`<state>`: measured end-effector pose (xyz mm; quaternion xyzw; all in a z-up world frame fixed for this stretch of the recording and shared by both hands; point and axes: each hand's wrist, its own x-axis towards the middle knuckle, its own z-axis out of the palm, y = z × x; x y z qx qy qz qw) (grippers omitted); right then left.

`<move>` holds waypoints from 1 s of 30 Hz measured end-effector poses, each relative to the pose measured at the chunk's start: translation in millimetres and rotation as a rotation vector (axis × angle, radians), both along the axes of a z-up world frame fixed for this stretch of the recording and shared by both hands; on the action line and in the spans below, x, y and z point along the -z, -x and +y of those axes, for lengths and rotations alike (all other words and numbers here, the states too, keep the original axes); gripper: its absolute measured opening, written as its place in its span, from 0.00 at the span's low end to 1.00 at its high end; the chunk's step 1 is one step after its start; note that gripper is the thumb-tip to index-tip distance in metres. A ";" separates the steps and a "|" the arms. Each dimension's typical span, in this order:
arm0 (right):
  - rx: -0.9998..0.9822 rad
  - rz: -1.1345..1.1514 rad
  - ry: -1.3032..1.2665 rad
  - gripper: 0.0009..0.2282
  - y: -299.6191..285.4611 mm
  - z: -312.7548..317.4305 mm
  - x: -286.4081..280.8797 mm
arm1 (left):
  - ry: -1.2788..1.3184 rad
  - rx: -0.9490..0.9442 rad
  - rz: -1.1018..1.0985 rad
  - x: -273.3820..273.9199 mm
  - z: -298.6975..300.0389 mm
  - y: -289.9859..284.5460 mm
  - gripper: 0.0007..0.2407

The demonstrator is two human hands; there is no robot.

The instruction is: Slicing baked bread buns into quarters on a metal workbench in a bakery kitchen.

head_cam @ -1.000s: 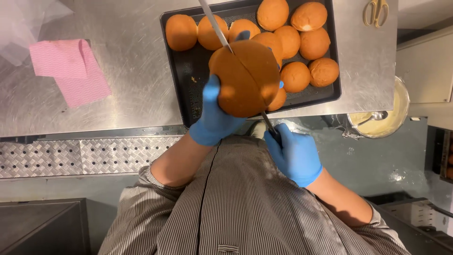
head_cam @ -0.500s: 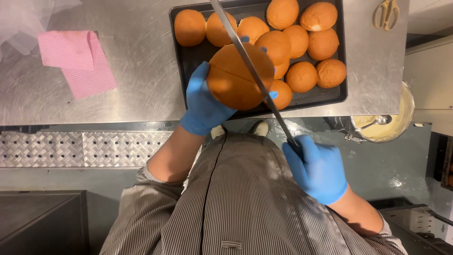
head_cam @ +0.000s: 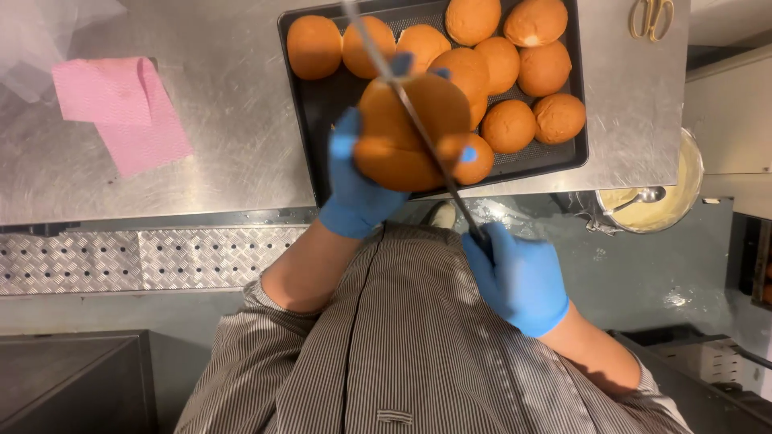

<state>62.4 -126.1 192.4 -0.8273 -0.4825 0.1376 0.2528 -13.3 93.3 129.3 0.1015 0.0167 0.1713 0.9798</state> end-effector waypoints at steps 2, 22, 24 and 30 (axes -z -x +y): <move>-0.016 -0.002 -0.006 0.08 0.9 -5.2 0.5 | -0.038 -0.038 0.001 -11.4 8.2 3.6 0.31; -0.024 0.035 -0.026 0.09 -5.1 4.7 20.2 | 0.043 -0.089 0.059 -22.7 -13.6 1.9 0.28; -0.084 0.007 -0.001 0.09 -7.6 -1.7 25.4 | -0.029 -0.126 0.028 -26.8 -7.8 2.5 0.31; -0.145 -0.070 0.011 0.10 -21.5 7.1 10.1 | -0.167 -0.092 -0.114 -11.4 -3.1 13.2 0.32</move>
